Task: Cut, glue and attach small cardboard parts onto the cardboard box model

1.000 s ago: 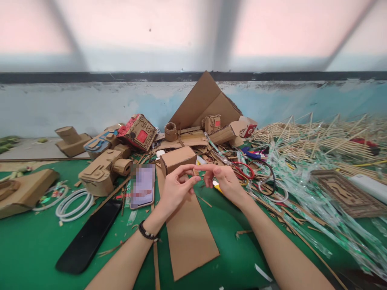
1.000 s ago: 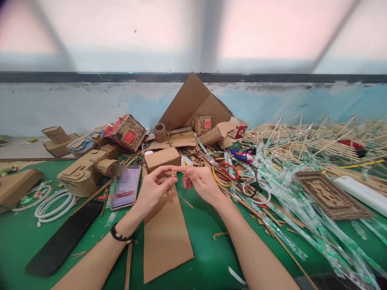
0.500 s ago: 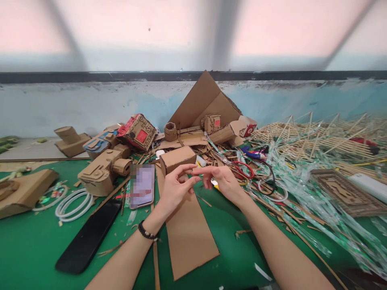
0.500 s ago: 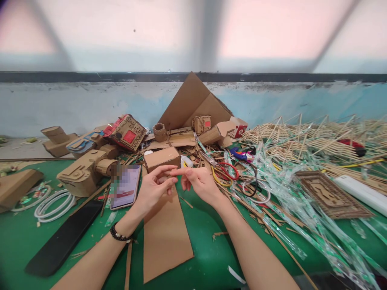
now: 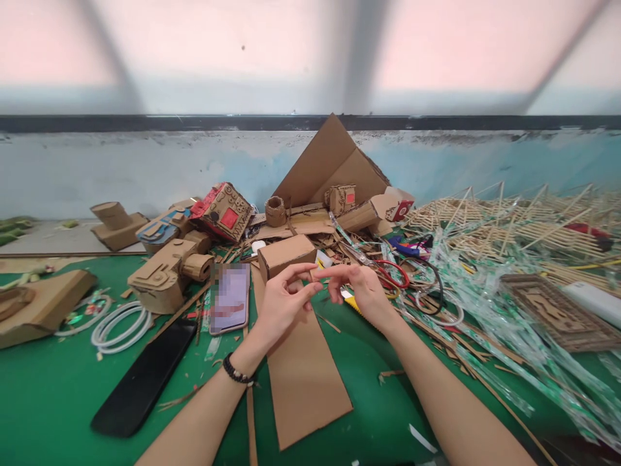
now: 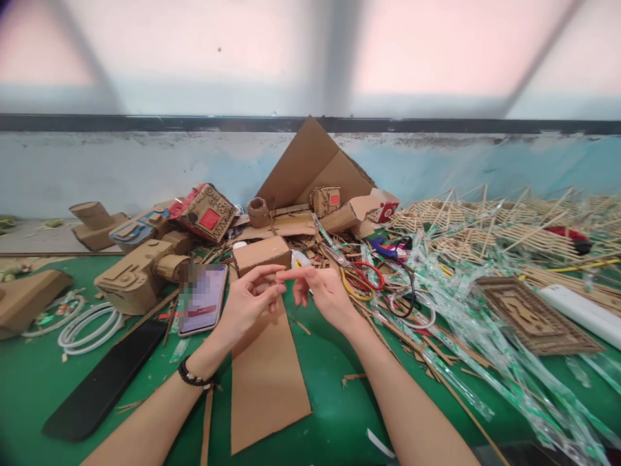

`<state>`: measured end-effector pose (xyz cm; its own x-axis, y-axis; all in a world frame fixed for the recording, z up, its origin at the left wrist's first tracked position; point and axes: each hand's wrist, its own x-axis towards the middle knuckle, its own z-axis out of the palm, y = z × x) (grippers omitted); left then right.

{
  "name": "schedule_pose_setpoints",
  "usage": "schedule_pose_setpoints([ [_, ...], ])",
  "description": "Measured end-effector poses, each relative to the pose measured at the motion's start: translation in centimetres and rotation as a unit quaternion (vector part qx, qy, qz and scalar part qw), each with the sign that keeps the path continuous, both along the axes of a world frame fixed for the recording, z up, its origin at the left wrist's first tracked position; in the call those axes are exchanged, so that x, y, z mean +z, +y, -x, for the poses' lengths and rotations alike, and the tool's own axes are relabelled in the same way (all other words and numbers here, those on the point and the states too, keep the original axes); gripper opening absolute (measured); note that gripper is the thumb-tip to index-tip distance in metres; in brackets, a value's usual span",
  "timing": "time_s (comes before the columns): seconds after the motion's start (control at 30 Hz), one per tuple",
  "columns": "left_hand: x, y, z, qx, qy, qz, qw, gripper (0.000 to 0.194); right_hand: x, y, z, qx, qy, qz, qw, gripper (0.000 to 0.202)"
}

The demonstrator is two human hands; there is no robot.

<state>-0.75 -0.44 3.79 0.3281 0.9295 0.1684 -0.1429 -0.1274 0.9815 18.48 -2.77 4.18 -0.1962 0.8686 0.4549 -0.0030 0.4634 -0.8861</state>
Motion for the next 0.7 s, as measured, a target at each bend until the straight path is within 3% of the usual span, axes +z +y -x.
schedule_pose_setpoints([
  [0.27, 0.2, 0.0, 0.0, -0.017, -0.009, 0.003, 1.0, 0.051, -1.3, 0.5, -0.5, -0.038, -0.122, -0.041, 0.991, 0.055],
  [0.47, 0.2, 0.3, 0.1, -0.02, -0.026, 0.017, 0.999, 0.051, -1.4, 0.5, -0.5, -0.087, -0.169, -0.081, 0.978, 0.054],
  [0.7, 0.3, 0.6, 0.3, 0.012, -0.049, 0.033, 0.998, 0.055, -1.3, 0.3, -0.7, -0.061, -0.185, -0.076, 0.978, 0.051],
])
